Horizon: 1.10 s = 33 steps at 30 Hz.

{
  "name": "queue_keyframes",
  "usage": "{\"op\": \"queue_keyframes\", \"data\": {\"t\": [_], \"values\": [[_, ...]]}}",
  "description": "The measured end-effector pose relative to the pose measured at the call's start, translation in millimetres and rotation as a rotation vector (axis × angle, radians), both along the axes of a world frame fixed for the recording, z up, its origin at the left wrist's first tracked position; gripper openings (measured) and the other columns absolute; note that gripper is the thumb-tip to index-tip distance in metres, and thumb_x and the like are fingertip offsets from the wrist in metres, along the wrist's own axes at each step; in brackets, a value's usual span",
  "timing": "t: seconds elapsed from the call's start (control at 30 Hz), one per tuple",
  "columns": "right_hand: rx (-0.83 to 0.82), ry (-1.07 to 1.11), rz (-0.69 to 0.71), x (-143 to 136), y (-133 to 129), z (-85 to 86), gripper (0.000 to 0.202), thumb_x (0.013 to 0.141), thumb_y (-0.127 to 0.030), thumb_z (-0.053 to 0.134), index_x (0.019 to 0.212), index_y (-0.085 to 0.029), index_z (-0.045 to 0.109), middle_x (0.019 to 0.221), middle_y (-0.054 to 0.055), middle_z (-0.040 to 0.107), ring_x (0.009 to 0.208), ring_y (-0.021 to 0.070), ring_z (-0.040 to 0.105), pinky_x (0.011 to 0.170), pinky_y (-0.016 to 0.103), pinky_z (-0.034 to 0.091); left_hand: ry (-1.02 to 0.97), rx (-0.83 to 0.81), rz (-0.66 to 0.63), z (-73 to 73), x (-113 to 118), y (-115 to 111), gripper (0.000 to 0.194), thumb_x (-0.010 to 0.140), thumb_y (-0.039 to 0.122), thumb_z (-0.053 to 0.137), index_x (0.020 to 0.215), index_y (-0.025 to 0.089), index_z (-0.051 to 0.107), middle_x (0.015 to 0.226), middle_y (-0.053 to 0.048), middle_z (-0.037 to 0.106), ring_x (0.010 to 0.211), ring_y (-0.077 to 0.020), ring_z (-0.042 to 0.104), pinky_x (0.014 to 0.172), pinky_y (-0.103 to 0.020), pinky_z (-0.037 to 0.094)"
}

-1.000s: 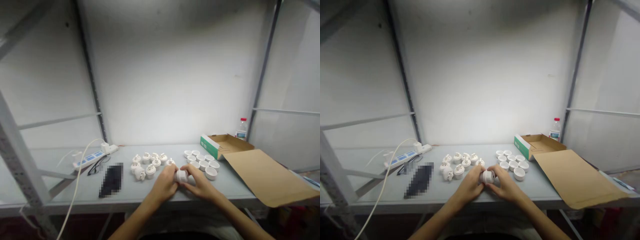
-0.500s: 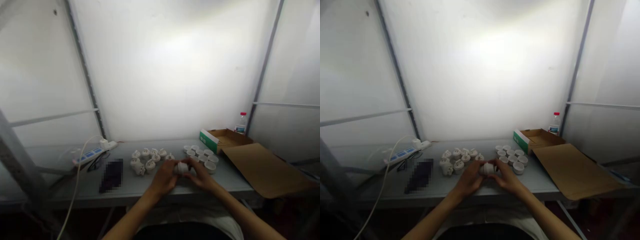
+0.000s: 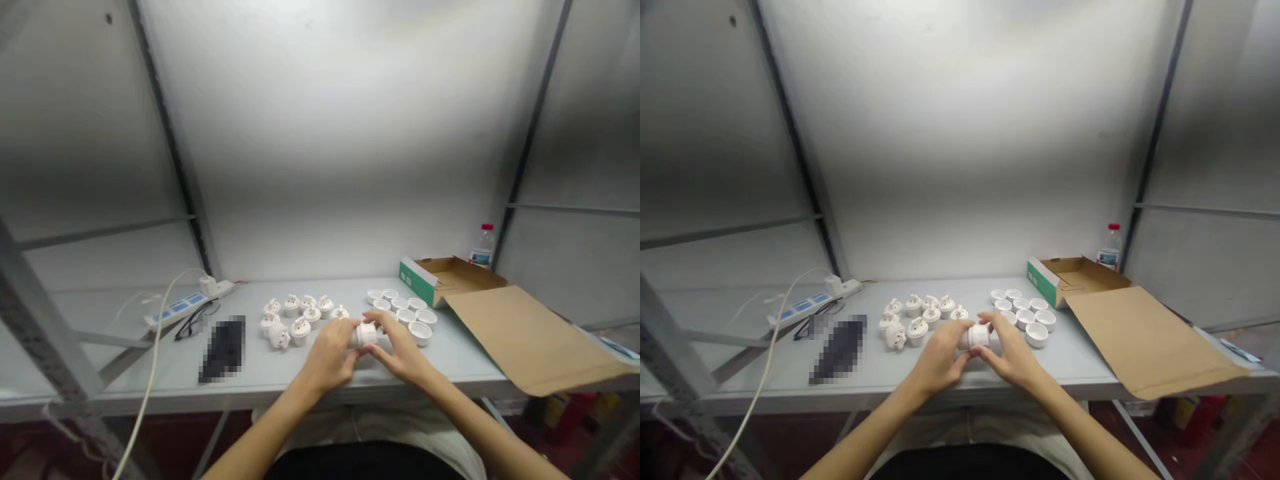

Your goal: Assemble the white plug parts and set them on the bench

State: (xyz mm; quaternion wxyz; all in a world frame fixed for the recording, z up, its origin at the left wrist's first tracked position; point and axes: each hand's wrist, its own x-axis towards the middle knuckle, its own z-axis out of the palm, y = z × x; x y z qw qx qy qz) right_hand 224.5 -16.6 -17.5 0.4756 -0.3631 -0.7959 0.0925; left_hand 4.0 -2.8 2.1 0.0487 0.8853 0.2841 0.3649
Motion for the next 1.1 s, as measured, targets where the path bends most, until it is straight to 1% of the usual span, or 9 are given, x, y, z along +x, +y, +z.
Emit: {"op": "queue_keyframes", "data": {"t": [0.07,0.17,0.33,0.43,0.53,0.63,0.8,0.97,1.1], "values": [[0.031,0.003,0.055,-1,-6,4.4,0.052,0.098,-0.039,0.065,0.145,-0.024,0.046,0.132,0.014,0.061,0.115,0.0301,0.061,0.096,0.043,0.052,-0.026,-0.007,0.001,-0.9,0,1,0.046,0.089,0.017,0.065,0.134,0.022,0.053,0.126,-0.012,0.065,0.117,-0.0312,0.062,0.103,-0.048,0.05],[0.04,-0.024,0.131,-3,-11,11.0,0.038,0.1,-0.031,0.06,0.137,-0.026,0.053,0.128,0.011,0.062,0.116,0.0285,0.061,0.099,0.043,0.051,-0.045,-0.038,-0.035,-0.8,-2,4,0.043,0.09,0.014,0.063,0.131,0.022,0.055,0.122,-0.01,0.066,0.114,-0.0289,0.063,0.102,-0.045,0.051],[-0.049,0.01,0.063,0,-4,7.0,0.027,0.103,-0.04,0.059,0.123,-0.023,0.061,0.099,0.006,0.07,0.086,0.0234,0.066,0.078,0.036,0.051,-0.023,-0.047,-0.089,2.3,-3,2,0.038,0.092,0.016,0.064,0.128,0.021,0.056,0.119,-0.009,0.067,0.111,-0.0274,0.063,0.099,-0.042,0.052],[-0.114,-0.034,0.007,2,0,1.7,0.03,0.106,-0.047,0.052,0.116,-0.022,0.064,0.089,0.005,0.07,0.075,0.0218,0.064,0.071,0.034,0.048,0.018,-0.022,-0.085,3.4,-2,-1,0.037,0.091,0.018,0.065,0.126,0.021,0.058,0.119,-0.009,0.068,0.111,-0.0286,0.063,0.099,-0.043,0.051],[-0.101,-0.019,-0.012,1,-2,0.0,0.037,0.107,-0.05,0.048,0.126,-0.022,0.061,0.096,0.007,0.071,0.079,0.0235,0.064,0.074,0.036,0.05,0.024,-0.007,0.011,2.4,0,-2,0.039,0.091,0.024,0.068,0.128,0.02,0.057,0.119,-0.011,0.068,0.11,-0.0314,0.064,0.098,-0.046,0.051],[-0.051,0.034,0.0,0,-7,1.6,0.045,0.103,-0.046,0.056,0.14,-0.02,0.05,0.11,0.011,0.069,0.088,0.0253,0.064,0.083,0.04,0.054,-0.02,-0.026,0.079,0.3,-1,0,0.042,0.093,0.027,0.067,0.132,0.02,0.054,0.124,-0.014,0.066,0.113,-0.033,0.063,0.1,-0.049,0.051],[-0.05,-0.014,0.094,-2,-9,7.0,0.037,0.103,-0.033,0.058,0.138,-0.023,0.051,0.113,0.01,0.067,0.095,0.0249,0.064,0.087,0.039,0.053,-0.039,-0.06,-0.002,-0.5,-3,3,0.043,0.094,0.024,0.065,0.135,0.02,0.052,0.128,-0.014,0.065,0.118,-0.0311,0.063,0.104,-0.047,0.051],[-0.087,-0.018,0.095,1,-6,9.6,0.032,0.104,-0.044,0.058,0.126,-0.021,0.057,0.099,0.006,0.068,0.084,0.022,0.061,0.076,0.034,0.049,-0.024,-0.099,-0.055,2.0,-4,3,0.039,0.096,0.023,0.065,0.133,0.021,0.055,0.126,-0.011,0.067,0.117,-0.0292,0.063,0.104,-0.045,0.051],[-0.142,-0.017,0.041,1,-2,5.8,0.037,0.104,-0.055,0.055,0.112,-0.02,0.062,0.087,0.003,0.067,0.077,0.0202,0.059,0.069,0.031,0.044,-0.006,-0.102,-0.062,2.9,-4,2,0.041,0.094,0.021,0.067,0.132,0.021,0.054,0.126,-0.011,0.066,0.117,-0.0292,0.063,0.103,-0.044,0.051]]}}
